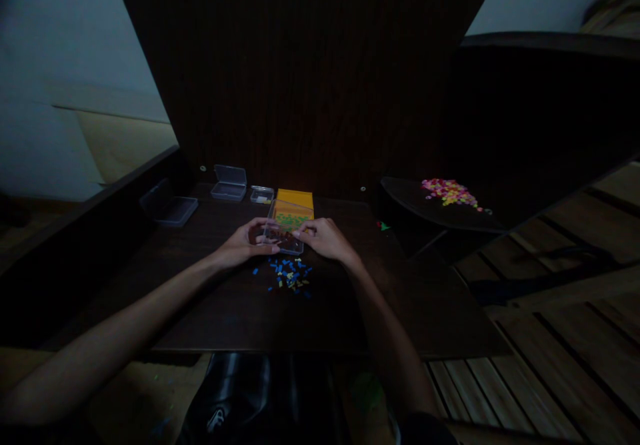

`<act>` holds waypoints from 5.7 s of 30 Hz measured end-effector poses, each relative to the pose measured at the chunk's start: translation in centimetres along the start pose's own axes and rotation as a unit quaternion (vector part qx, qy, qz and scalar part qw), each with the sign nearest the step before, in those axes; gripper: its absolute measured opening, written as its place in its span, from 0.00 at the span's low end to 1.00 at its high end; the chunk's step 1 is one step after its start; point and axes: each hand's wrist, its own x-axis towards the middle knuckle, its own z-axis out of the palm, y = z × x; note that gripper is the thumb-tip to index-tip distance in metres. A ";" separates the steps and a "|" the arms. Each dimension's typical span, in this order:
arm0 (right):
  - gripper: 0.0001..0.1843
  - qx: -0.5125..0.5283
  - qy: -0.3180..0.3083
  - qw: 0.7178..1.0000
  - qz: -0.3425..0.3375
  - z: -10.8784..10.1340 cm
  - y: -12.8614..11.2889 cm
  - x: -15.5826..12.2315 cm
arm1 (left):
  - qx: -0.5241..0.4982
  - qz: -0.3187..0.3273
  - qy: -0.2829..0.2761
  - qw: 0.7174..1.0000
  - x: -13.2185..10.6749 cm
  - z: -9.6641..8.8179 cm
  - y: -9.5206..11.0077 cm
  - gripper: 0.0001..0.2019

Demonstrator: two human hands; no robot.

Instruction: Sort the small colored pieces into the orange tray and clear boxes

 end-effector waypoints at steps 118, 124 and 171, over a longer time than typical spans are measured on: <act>0.12 -0.042 -0.189 0.972 -0.134 3.0 0.2 -3.8 | 0.076 0.028 -0.021 0.997 -3.6 -1.9 0.6 0.48; 0.12 -0.030 -0.179 0.972 -0.147 2.8 0.0 -3.7 | 0.077 0.025 -0.018 0.997 -3.6 -1.8 0.5 0.47; 0.11 -0.105 -0.252 0.957 -0.096 2.5 -1.0 -3.6 | 0.066 0.019 -0.016 0.997 -3.2 -2.1 0.3 0.48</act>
